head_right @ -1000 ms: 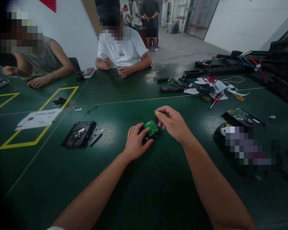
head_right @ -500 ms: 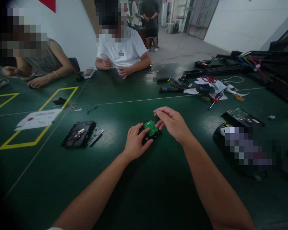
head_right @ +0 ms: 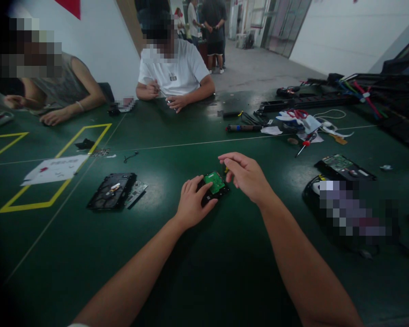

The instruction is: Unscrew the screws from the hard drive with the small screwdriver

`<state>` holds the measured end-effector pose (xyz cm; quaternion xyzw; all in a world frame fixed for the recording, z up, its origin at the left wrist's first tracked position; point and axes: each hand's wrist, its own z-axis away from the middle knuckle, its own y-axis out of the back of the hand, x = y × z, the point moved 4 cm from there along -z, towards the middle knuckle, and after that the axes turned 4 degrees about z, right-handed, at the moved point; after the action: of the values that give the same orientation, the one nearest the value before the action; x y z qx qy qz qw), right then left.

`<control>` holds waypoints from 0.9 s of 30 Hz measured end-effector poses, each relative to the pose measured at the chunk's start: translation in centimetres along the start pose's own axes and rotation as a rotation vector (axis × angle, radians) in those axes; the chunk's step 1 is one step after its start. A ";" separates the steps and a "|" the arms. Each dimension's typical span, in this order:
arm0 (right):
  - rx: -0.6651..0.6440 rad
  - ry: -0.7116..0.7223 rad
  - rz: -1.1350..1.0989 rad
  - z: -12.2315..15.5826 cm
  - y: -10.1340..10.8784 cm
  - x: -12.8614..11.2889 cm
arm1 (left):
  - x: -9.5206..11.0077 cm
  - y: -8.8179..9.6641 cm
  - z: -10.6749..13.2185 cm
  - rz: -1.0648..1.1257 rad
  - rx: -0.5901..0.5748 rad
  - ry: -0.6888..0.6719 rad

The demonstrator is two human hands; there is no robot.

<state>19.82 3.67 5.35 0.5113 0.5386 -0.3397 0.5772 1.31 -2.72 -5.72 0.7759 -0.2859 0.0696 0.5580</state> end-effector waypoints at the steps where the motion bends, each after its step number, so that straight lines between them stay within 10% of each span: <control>1: 0.001 -0.004 0.000 0.0 0.0 0.0 | 0.0 0.0 0.0 0.001 0.000 0.000; 27: 0.009 0.017 0.017 0.0 0.0 -0.1 | 0.0 0.0 0.1 0.007 0.000 -0.003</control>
<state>19.83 3.61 5.49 0.5214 0.5376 -0.3327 0.5731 1.30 -2.76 -5.80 0.7752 -0.2893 0.0703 0.5572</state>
